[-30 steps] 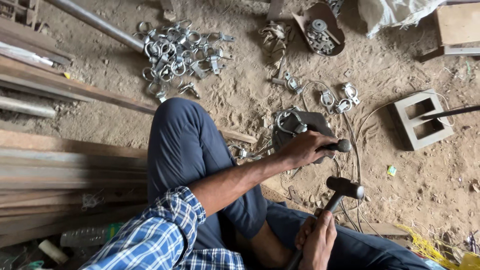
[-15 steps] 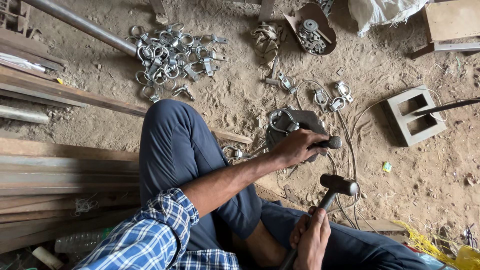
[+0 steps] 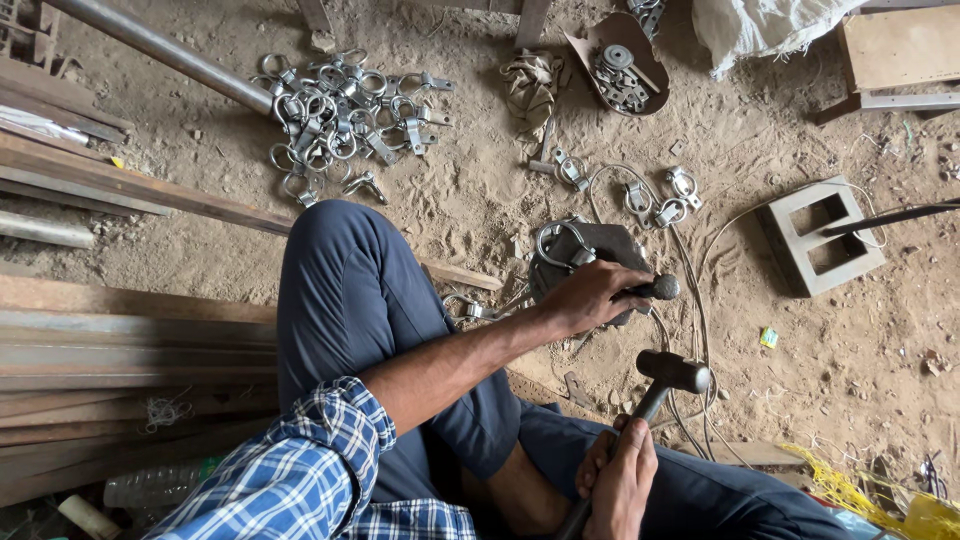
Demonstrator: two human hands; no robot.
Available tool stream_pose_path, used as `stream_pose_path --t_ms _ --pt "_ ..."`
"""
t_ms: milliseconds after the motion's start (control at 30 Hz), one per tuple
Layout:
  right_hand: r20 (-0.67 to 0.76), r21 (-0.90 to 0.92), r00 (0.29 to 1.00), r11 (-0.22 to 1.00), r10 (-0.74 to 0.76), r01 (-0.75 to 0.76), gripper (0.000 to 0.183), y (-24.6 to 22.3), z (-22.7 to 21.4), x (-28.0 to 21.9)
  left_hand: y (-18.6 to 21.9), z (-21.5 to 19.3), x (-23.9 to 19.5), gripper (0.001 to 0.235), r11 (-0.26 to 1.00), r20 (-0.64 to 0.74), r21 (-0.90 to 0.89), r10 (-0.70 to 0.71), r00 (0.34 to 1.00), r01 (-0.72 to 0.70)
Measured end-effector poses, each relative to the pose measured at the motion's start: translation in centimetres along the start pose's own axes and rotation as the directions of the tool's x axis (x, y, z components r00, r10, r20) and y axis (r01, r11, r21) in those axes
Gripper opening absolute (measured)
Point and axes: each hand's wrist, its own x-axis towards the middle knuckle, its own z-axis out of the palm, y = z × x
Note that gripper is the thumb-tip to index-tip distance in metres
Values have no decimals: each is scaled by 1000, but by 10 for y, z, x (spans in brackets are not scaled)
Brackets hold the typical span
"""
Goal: The person assembles metal clamps by hand and using a hammer, inserting pins into the clamp bodies and tapping them into place.
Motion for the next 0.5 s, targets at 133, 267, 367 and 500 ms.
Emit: stream_pose_path --t_ms 133,267,367,500 --pt "12 12 1000 1000 -7 7 37 1 -1 0 -2 2 0 47 1000 2 1 -13 1000 13" --pt "4 -1 1000 1000 -2 2 38 0 -1 0 -7 4 0 47 999 -31 23 44 999 -43" --pt "0 -10 1000 1000 -2 2 39 -1 0 -1 -8 5 1 49 999 -27 34 39 999 -38" --pt "11 14 1000 1000 -2 2 38 -1 0 -1 -7 5 -1 50 999 -22 39 21 1000 -21"
